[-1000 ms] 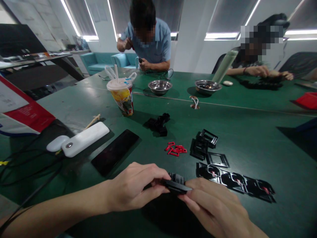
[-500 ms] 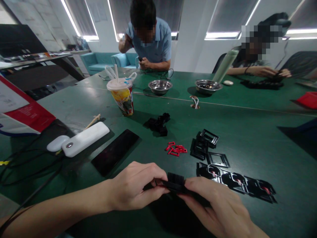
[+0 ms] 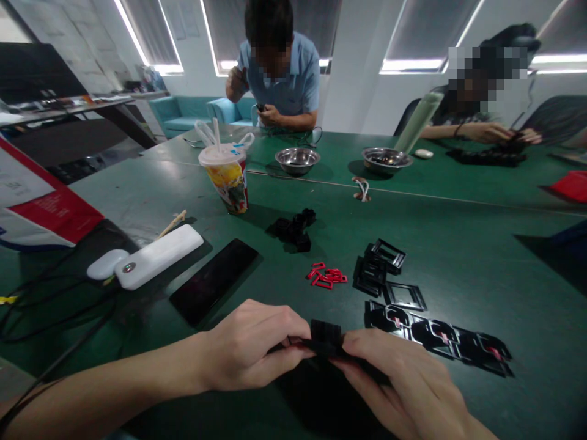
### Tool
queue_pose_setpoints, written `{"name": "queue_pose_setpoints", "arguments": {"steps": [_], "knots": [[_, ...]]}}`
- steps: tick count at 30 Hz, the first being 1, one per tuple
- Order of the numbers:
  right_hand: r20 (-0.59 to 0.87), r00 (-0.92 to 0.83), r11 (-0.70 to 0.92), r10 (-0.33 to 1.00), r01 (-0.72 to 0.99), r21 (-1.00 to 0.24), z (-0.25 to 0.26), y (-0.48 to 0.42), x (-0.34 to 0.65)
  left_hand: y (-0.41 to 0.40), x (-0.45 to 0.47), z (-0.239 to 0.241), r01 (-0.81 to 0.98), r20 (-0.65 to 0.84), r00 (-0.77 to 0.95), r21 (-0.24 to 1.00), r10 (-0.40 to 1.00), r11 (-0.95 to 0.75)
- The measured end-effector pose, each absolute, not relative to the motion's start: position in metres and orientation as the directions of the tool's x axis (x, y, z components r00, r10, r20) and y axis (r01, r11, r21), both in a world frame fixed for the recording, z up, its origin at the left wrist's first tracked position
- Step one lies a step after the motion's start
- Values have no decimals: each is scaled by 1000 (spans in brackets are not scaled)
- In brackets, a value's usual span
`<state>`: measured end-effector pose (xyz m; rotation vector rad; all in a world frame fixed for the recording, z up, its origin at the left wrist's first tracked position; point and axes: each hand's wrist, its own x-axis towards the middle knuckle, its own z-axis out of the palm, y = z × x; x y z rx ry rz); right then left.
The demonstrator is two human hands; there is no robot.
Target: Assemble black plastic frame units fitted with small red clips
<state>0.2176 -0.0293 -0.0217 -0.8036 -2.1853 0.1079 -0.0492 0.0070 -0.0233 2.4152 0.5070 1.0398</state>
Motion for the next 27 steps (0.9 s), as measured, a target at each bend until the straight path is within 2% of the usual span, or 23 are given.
{"name": "queue_pose_setpoints", "arguments": {"steps": [9, 19, 27], "knots": [[633, -496, 792, 594, 500, -351, -18, -29, 216, 7, -48, -23, 164, 574, 644, 541, 505, -825], [651, -492, 791, 577, 536, -296, -14, -29, 212, 6, -46, -25, 168, 595, 634, 518, 494, -839], [641, -506, 802, 577, 499, -329, -11, -29, 210, 7, -45, -23, 145, 595, 646, 519, 478, -842]]}}
